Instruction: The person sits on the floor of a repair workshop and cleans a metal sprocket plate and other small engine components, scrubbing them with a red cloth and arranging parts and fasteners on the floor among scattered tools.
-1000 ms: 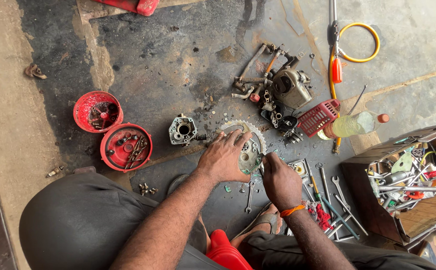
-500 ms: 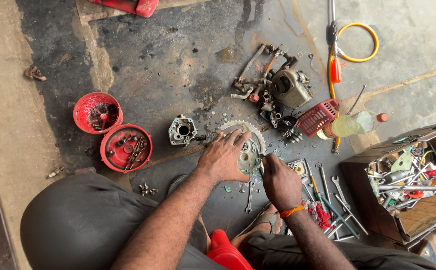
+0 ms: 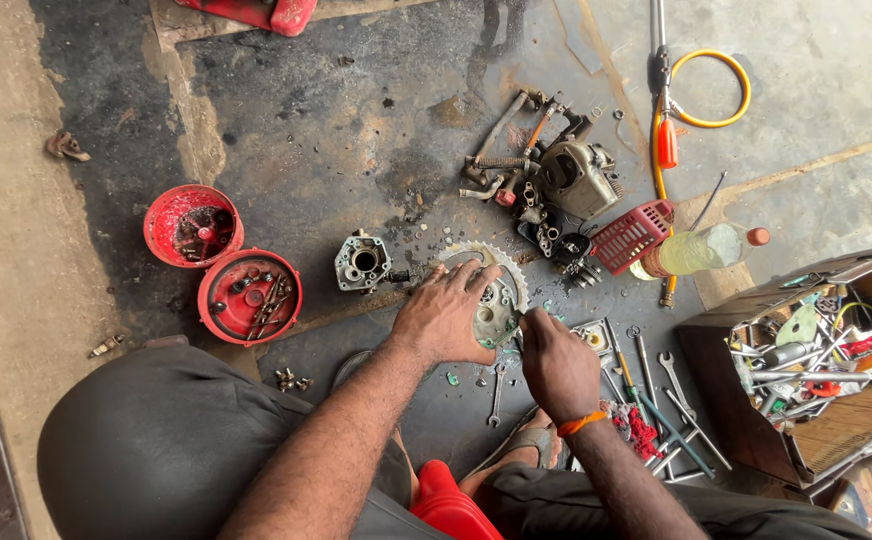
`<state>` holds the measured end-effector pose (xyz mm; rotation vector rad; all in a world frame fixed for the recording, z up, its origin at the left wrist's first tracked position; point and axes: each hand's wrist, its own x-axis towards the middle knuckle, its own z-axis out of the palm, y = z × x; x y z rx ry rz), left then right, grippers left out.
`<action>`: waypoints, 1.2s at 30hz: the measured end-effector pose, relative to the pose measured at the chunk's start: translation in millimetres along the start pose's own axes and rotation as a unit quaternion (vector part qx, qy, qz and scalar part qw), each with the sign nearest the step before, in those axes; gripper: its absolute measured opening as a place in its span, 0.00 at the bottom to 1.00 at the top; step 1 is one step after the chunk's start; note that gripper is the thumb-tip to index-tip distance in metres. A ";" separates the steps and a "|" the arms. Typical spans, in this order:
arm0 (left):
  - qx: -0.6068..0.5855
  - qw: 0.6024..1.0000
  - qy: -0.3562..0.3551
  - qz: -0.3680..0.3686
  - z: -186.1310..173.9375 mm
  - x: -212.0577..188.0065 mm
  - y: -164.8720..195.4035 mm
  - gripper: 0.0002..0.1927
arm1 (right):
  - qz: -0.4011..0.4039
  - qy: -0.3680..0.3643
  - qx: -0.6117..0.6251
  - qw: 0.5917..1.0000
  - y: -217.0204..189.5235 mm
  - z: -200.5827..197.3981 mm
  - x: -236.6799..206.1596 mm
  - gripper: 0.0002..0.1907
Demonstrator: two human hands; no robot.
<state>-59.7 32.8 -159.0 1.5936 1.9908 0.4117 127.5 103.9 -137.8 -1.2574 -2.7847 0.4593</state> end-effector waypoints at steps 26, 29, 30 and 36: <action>0.015 1.000 -0.017 -0.004 -3.5 0.8 0.2 0.67 | -0.105 -0.006 -0.078 0.991 9.0 -0.7 -2.4 0.06; 0.015 1.000 -0.022 -0.004 -4.6 0.3 1.3 0.68 | -0.112 0.013 -0.077 0.991 8.6 0.0 -1.9 0.05; 0.016 1.000 -0.017 -0.004 -5.0 -0.1 1.3 0.68 | -0.113 0.019 -0.074 0.991 8.3 0.0 -2.3 0.06; 0.025 0.998 -0.048 -0.017 -5.3 1.0 1.7 0.69 | -0.112 -0.009 -0.080 0.990 6.7 -2.9 -3.9 0.05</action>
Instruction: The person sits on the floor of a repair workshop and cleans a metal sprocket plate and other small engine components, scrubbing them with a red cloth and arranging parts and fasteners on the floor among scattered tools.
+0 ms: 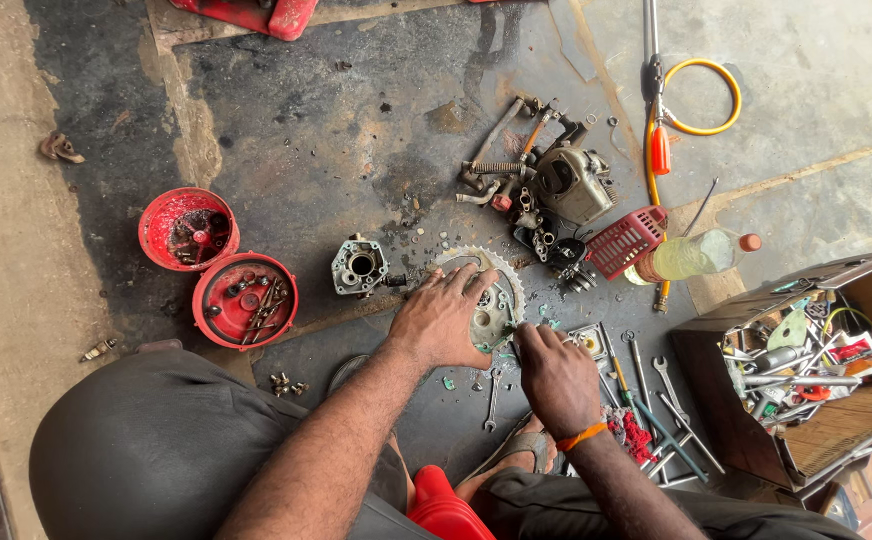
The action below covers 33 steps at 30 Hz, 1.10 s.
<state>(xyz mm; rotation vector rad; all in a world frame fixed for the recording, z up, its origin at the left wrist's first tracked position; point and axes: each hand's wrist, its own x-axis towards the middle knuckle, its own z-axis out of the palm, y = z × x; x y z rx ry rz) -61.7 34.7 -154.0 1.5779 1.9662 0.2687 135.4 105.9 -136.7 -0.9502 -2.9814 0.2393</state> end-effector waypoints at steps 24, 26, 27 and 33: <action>0.002 1.000 0.009 0.004 3.3 1.4 -1.4 0.69 | 0.057 0.047 0.041 0.996 14.8 -0.4 17.8 0.08; -0.001 1.000 0.022 0.009 3.0 0.7 -2.5 0.69 | 0.114 0.064 0.080 0.988 19.6 -3.6 19.5 0.09; -0.003 1.000 0.026 0.012 2.9 1.1 -2.3 0.69 | 0.140 0.075 0.098 0.982 21.4 -5.6 20.5 0.10; -0.002 1.000 0.008 0.006 2.7 1.1 -2.6 0.70 | 0.048 -0.021 0.161 0.986 23.8 -16.4 30.7 0.09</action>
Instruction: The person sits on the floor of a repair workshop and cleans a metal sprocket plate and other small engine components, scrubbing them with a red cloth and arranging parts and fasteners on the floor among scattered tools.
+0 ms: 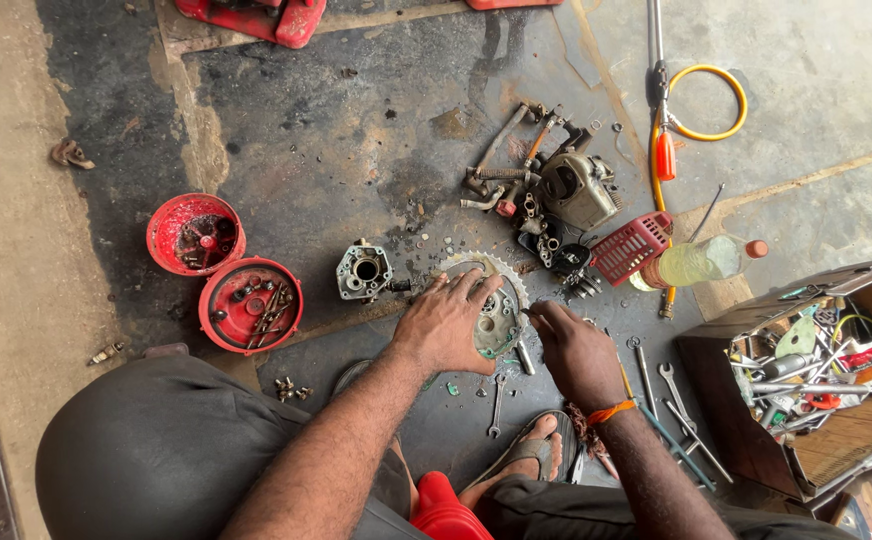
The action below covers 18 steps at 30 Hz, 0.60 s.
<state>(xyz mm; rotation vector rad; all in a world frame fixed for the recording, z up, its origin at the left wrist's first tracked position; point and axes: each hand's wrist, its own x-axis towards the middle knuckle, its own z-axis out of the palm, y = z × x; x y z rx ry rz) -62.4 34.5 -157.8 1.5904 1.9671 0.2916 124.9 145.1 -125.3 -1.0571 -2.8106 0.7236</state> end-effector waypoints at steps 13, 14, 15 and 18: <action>-0.007 0.999 0.032 0.026 -2.5 -1.3 -0.2 0.68 | -0.140 -0.007 -0.137 0.981 6.1 2.1 0.8 0.11; -0.005 1.000 0.024 0.019 -2.4 -1.5 -0.5 0.69 | -0.119 -0.006 -0.135 0.984 6.3 4.0 4.0 0.12; -0.004 1.000 0.019 0.012 -2.1 -1.2 -0.5 0.69 | -0.099 -0.004 -0.135 0.986 6.8 5.4 6.0 0.12; 0.004 1.000 0.015 0.020 -1.2 -0.4 0.2 0.69 | -0.104 -0.001 -0.144 0.984 6.1 7.7 2.8 0.09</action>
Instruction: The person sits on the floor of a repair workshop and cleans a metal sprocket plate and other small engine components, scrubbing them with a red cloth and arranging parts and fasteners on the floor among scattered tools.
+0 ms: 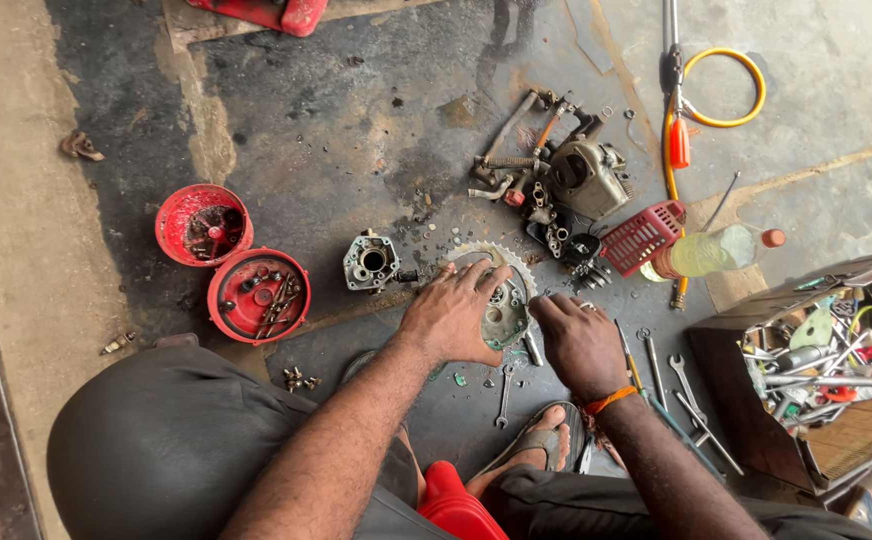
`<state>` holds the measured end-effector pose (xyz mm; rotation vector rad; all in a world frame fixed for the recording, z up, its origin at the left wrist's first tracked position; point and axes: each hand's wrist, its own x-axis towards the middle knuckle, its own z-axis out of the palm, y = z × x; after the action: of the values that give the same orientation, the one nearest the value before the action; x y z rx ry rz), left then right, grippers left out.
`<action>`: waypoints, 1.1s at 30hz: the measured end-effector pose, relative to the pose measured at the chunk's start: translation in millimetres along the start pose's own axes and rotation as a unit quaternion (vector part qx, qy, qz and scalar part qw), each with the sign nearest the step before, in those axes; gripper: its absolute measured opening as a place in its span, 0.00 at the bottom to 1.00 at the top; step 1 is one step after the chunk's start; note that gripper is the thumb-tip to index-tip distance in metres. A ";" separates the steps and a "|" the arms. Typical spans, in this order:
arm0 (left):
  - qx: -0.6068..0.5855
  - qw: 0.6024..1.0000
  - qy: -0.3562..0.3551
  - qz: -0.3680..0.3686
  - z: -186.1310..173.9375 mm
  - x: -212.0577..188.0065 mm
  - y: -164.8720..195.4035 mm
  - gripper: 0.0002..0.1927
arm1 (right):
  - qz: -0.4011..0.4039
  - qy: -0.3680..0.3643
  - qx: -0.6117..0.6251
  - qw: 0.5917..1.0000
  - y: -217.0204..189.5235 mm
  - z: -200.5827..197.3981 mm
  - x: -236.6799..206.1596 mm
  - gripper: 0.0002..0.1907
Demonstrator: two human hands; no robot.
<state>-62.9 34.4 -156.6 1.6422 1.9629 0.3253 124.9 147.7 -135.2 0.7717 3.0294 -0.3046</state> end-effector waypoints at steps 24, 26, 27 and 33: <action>0.013 1.000 -0.005 -0.003 -2.4 -0.8 1.2 0.70 | 0.018 0.010 0.091 0.996 -11.5 -15.5 17.8 0.04; 0.009 1.000 -0.001 -0.003 -2.7 -0.6 1.5 0.70 | -0.035 -0.002 0.093 0.995 -11.3 -14.8 15.8 0.05; 0.007 1.000 -0.008 -0.009 -2.8 -0.5 1.8 0.70 | -0.065 -0.006 0.092 0.994 -11.0 -14.4 15.1 0.05; 0.009 1.000 -0.012 -0.009 -1.5 -1.0 2.0 0.69 | 0.029 0.024 0.130 0.991 -3.6 -11.0 26.6 0.04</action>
<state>-62.0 34.1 -154.1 1.6303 1.9674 0.2805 100.3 159.3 -125.0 0.8895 3.0425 -0.7005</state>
